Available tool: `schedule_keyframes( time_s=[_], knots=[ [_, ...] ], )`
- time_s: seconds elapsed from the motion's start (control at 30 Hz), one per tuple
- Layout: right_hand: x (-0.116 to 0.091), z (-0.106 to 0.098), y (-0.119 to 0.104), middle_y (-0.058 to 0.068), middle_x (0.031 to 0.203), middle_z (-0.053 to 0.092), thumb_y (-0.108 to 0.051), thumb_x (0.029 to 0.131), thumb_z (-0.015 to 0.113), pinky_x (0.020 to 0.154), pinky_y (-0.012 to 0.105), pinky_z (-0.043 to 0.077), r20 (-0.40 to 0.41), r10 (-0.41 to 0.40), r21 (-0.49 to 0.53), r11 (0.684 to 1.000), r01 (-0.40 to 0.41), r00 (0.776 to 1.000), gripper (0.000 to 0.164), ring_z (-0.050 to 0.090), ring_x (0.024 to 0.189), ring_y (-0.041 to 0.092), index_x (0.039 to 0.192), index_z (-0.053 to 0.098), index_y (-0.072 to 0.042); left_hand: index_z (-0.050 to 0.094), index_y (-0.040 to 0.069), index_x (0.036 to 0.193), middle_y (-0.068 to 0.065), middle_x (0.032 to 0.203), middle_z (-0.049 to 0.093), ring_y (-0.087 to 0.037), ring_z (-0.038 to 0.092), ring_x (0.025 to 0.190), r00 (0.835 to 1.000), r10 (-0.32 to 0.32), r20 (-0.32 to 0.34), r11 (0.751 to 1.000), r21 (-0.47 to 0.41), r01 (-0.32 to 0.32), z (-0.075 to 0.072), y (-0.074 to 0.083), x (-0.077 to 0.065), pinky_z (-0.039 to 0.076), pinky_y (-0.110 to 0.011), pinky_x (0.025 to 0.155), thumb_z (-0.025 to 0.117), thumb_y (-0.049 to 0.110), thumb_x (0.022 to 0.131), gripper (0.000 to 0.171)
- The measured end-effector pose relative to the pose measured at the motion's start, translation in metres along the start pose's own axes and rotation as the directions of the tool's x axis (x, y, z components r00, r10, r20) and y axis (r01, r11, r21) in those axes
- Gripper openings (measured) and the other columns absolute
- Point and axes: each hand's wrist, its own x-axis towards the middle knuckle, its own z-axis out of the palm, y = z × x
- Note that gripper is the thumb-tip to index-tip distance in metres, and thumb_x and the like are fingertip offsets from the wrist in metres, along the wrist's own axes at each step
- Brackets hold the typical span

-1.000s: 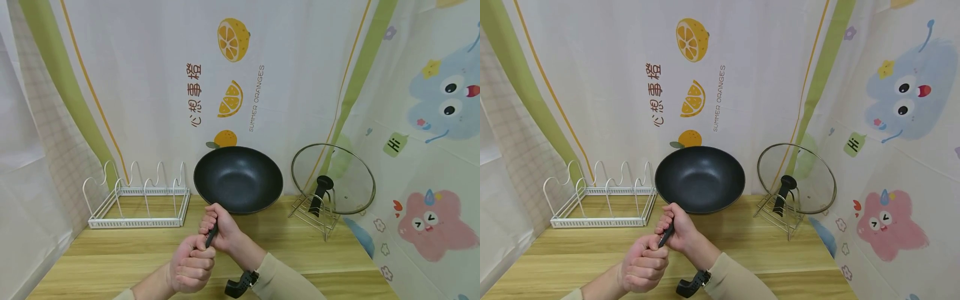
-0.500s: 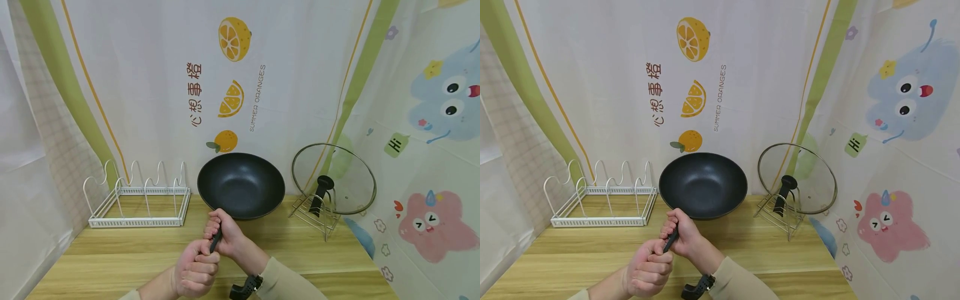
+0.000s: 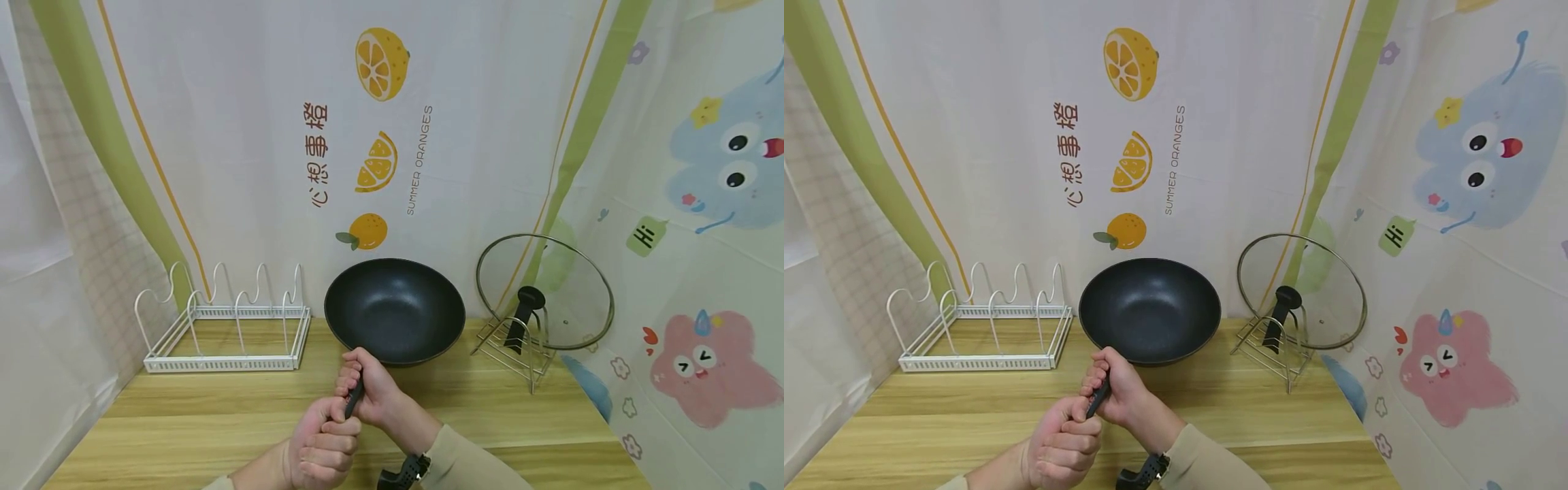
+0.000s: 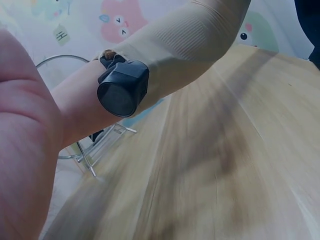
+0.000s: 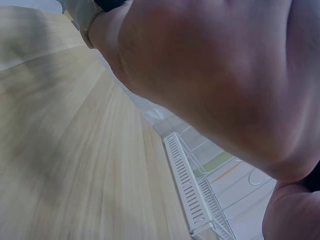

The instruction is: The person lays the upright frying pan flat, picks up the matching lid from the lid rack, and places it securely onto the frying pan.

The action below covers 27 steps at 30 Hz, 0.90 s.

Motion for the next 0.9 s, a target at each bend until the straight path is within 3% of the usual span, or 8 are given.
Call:
schedule_keyframes(
  time_s=[0.47,0.9],
  knots=[
    [0.004,-0.011,0.005,-0.016,0.054,0.038,-0.022,0.107,0.045,0.056,0.012,0.037,-0.027,-0.003,-0.026,1.0,0.002,1.0,0.047,0.044,0.049,-0.001,0.061,0.035,-0.026,0.032,0.019,0.068,0.007,0.049,0.028,-0.007,0.028,0.035,1.0,0.01,-0.015,1.0,0.022,-0.01,-0.012,-0.002,-0.005,0.025,-0.021,0.036,0.048,0.028,0.104,0.04],
    [0.01,-0.027,0.008,-0.017,0.054,0.038,-0.022,0.106,0.048,0.055,0.012,0.035,-0.053,0.001,-0.026,1.0,-0.002,0.999,0.046,0.043,0.049,-0.002,0.062,0.036,-0.027,0.032,0.019,0.07,0.007,0.052,0.031,-0.008,0.027,0.037,0.999,0.053,-0.013,0.998,-0.02,-0.053,-0.026,-0.005,-0.005,0.025,-0.02,0.039,0.047,0.027,0.105,0.039]
  ],
)
